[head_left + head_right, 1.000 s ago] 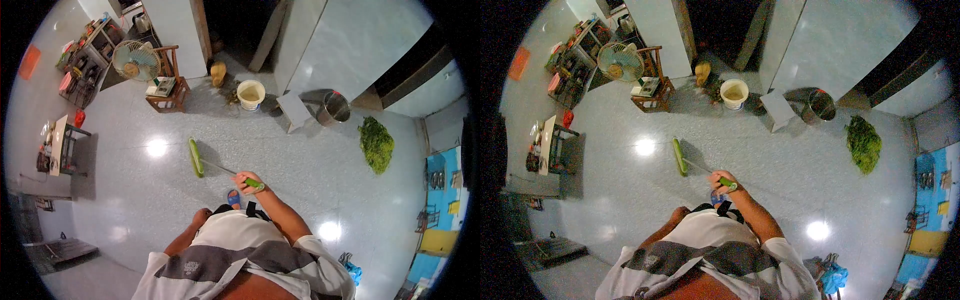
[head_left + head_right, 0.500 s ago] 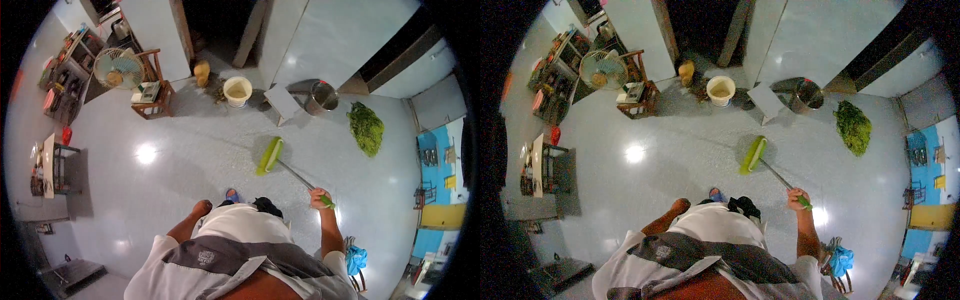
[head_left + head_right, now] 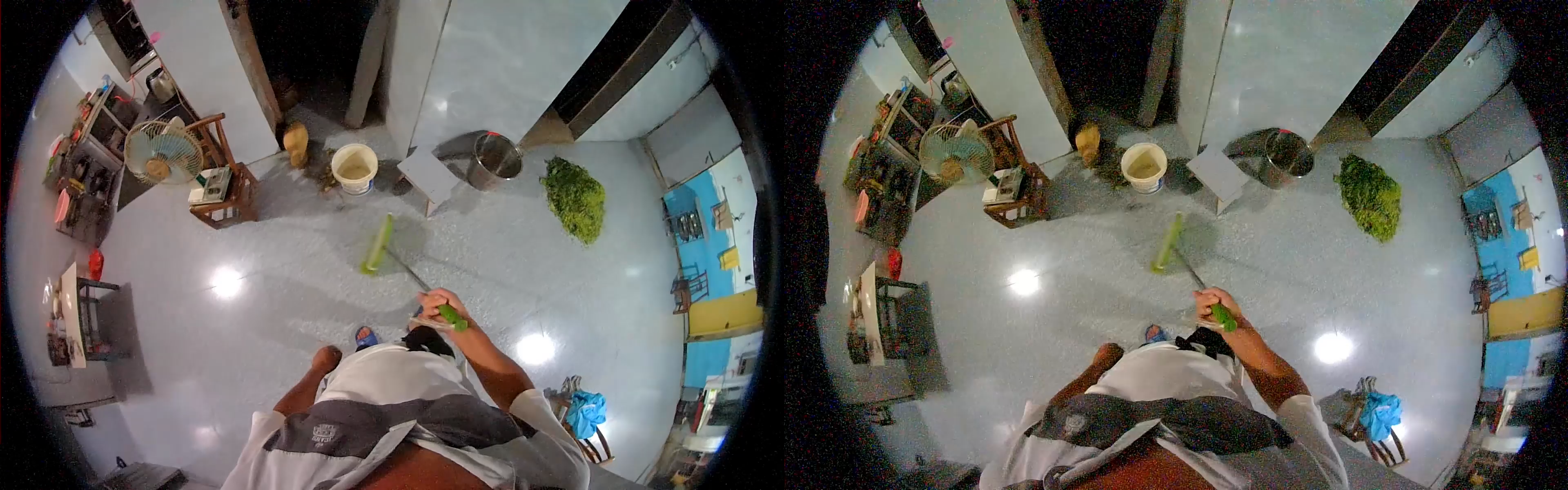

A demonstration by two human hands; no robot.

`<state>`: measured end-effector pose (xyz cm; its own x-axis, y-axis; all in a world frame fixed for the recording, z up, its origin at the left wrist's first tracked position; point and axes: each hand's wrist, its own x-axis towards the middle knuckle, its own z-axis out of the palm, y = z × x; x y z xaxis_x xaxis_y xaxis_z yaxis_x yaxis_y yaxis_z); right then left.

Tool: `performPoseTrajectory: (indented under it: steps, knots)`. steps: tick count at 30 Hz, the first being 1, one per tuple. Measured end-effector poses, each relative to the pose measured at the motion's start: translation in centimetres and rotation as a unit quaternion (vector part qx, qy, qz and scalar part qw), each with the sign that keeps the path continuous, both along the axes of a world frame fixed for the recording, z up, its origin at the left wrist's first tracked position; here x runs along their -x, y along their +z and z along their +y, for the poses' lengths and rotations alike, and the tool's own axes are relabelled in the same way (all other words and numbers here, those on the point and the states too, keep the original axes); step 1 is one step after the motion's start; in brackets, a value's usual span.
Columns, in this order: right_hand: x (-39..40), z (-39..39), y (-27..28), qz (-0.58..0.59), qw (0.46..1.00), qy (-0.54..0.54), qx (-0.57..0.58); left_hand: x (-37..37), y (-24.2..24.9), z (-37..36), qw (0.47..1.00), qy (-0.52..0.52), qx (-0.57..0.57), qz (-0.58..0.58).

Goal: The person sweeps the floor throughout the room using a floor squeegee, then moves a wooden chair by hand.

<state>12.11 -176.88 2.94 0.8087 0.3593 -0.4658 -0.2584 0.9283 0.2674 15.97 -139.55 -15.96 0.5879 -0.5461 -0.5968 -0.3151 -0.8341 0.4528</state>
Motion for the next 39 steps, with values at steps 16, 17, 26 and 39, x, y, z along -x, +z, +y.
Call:
performPoseTrajectory:
  steps: [16, 17, 26, 39]
  knots:
    - [-1.5, -14.3, 2.3, -0.003, 0.994, -0.050, -0.096, 0.1, 3.4, -11.0, 0.978, 0.196, 0.025, 0.065]
    - [-1.6, -15.6, 2.9, -0.005, 0.994, -0.053, -0.095, -0.5, 5.0, -12.9, 0.979, 0.193, 0.026, 0.064]
    - [-2.0, -26.8, -0.4, -0.061, 0.993, 0.095, -0.036, -2.4, -1.9, -19.2, 0.988, 0.046, 0.139, -0.056]
    - [-4.2, -36.6, -0.8, 0.084, 0.889, 0.201, 0.402, -2.6, 7.7, -22.1, 0.982, 0.185, 0.040, 0.028]
